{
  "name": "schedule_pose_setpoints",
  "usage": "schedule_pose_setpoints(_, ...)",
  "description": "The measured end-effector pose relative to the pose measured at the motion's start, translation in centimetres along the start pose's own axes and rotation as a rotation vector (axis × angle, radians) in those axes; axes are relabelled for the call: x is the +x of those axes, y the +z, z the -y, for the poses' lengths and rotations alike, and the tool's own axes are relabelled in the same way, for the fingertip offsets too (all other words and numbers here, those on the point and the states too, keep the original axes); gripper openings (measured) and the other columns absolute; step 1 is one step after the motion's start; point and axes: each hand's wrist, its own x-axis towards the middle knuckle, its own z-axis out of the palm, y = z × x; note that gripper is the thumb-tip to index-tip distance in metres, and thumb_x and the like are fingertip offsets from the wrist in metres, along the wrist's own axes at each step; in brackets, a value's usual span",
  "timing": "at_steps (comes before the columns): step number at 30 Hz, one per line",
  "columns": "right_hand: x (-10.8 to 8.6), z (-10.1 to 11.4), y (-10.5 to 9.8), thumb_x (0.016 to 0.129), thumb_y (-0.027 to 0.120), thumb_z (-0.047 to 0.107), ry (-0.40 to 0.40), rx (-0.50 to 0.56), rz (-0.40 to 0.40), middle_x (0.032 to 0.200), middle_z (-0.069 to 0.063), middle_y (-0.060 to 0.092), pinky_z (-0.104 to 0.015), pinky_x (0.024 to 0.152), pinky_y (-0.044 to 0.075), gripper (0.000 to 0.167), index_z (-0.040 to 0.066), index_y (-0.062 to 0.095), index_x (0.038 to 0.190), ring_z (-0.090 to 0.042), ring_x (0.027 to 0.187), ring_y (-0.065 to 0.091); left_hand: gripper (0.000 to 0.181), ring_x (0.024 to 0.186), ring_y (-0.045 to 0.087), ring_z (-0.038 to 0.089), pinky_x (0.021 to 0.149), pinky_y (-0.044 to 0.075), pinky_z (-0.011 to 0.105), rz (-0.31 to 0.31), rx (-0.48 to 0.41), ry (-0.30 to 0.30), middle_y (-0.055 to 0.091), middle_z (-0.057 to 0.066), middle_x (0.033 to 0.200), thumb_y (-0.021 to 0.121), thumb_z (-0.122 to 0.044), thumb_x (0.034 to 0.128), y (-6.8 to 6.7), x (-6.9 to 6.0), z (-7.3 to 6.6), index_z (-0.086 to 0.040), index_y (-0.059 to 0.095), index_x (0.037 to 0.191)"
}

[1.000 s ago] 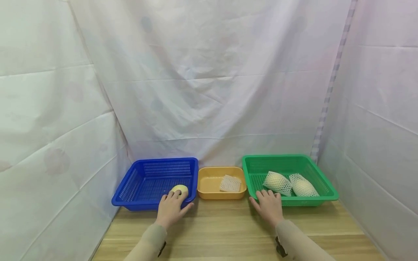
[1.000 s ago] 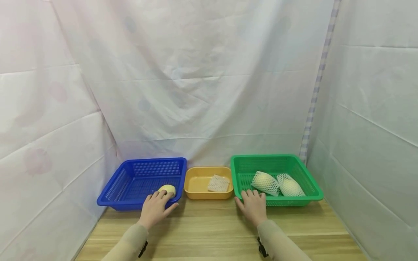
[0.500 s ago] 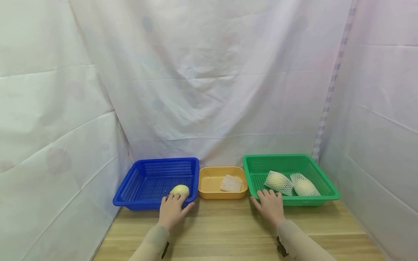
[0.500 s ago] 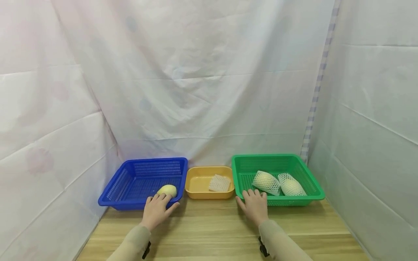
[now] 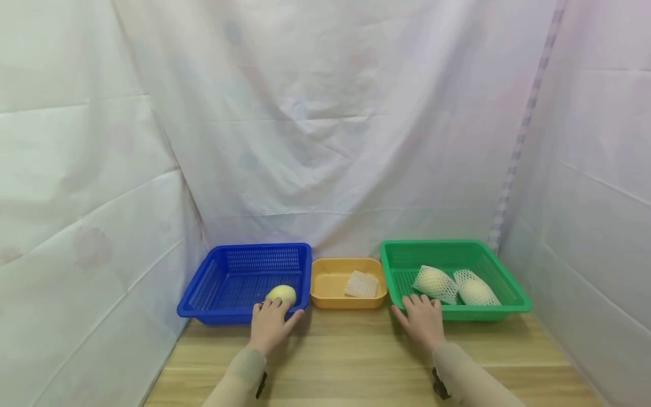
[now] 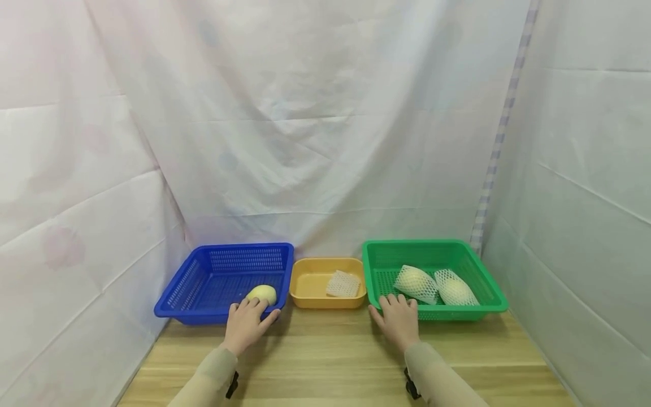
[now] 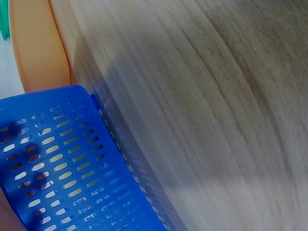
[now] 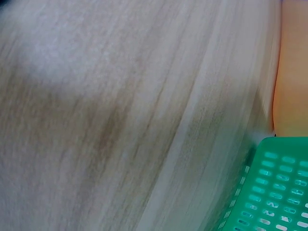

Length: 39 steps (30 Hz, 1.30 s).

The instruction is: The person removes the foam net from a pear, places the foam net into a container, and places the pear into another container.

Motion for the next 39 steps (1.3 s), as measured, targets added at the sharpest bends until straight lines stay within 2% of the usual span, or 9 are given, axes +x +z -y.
schedule_pose_setpoints(5,0.2,-0.1,0.0,0.092,0.057,0.052,-0.007,0.005,0.017,0.093,-0.005,0.063,-0.046,0.067,0.034,0.042,0.013,0.066,0.103,-0.027,0.078,0.051,0.048,0.097,0.056,0.032,0.083,0.037,0.053,0.003,0.016,-0.009,0.065,0.005,0.099,0.055,-0.060,0.0901,0.1,0.1,0.1,-0.018,0.070,0.108)
schedule_pose_setpoints(13,0.2,-0.4,-0.3,0.091,0.058,0.054,-0.004,0.019,0.079,0.093,-0.005,0.063,-0.042,0.064,0.033,0.044,0.013,0.065,0.103,-0.025,0.079,0.052,0.055,0.098,0.056,0.032,0.084,0.036,0.053,0.016,0.014,-0.013,0.065,0.005,0.101,0.047,-0.066,0.0909,0.1,0.0,-0.1,-0.019,0.070,0.109)
schedule_pose_setpoints(18,0.6,-0.2,-1.2,0.092,0.053,0.058,0.045,0.087,0.127,0.101,-0.007,0.066,-0.041,0.066,0.033,0.053,0.009,0.065,0.109,-0.026,0.084,0.056,0.056,0.099,0.056,0.032,0.084,0.036,0.053,0.013,0.007,-0.018,0.065,0.006,0.101,0.047,-0.066,0.0910,0.1,-0.1,-0.2,-0.018,0.070,0.109)
schedule_pose_setpoints(24,1.3,-0.1,-2.4,0.094,0.050,0.058,0.103,0.169,0.153,0.095,-0.007,0.065,-0.044,0.066,0.041,0.053,0.008,0.062,0.107,-0.027,0.083,0.061,0.060,0.099,0.055,0.032,0.085,0.037,0.053,0.020,0.015,-0.017,0.064,0.005,0.100,0.042,-0.069,0.0908,0.1,0.0,-0.1,-0.019,0.070,0.109)
schedule_pose_setpoints(28,2.1,-0.6,-3.1,0.094,0.050,0.058,0.131,0.219,0.180,0.093,-0.008,0.066,-0.044,0.062,0.048,0.057,0.004,0.062,0.112,-0.023,0.075,0.062,0.053,0.096,0.055,0.032,0.083,0.037,0.053,0.003,0.011,-0.010,0.063,0.004,0.097,0.050,-0.065,0.0903,0.2,-0.1,-0.1,-0.019,0.070,0.107)
schedule_pose_setpoints(30,2.7,-0.9,-3.4,0.094,0.053,0.056,0.137,0.244,0.184,0.093,-0.009,0.067,-0.040,0.055,0.048,0.057,0.003,0.061,0.114,-0.020,0.068,0.060,0.049,0.096,0.055,0.032,0.082,0.037,0.053,-0.004,0.008,-0.008,0.063,0.004,0.096,0.054,-0.062,0.0899,0.2,-0.1,-0.1,-0.019,0.070,0.106)
schedule_pose_setpoints(32,3.3,-1.2,-3.6,0.094,0.054,0.054,0.138,0.259,0.178,0.092,-0.009,0.066,-0.036,0.050,0.047,0.056,0.003,0.061,0.114,-0.017,0.064,0.058,0.050,0.096,0.055,0.032,0.082,0.037,0.052,-0.004,0.010,-0.008,0.063,0.004,0.096,0.053,-0.063,0.0900,0.2,-0.1,-0.1,-0.019,0.070,0.107)
schedule_pose_setpoints(39,5.3,-2.5,-4.9,0.094,0.049,0.059,0.137,0.301,0.186,0.086,-0.006,0.063,-0.033,0.048,0.043,0.062,0.002,0.059,0.115,-0.012,0.057,0.052,0.052,0.098,0.056,0.031,0.083,0.036,0.052,-0.004,0.012,-0.014,0.064,0.003,0.099,0.050,-0.065,0.0899,0.3,-0.1,0.0,-0.020,0.070,0.107)
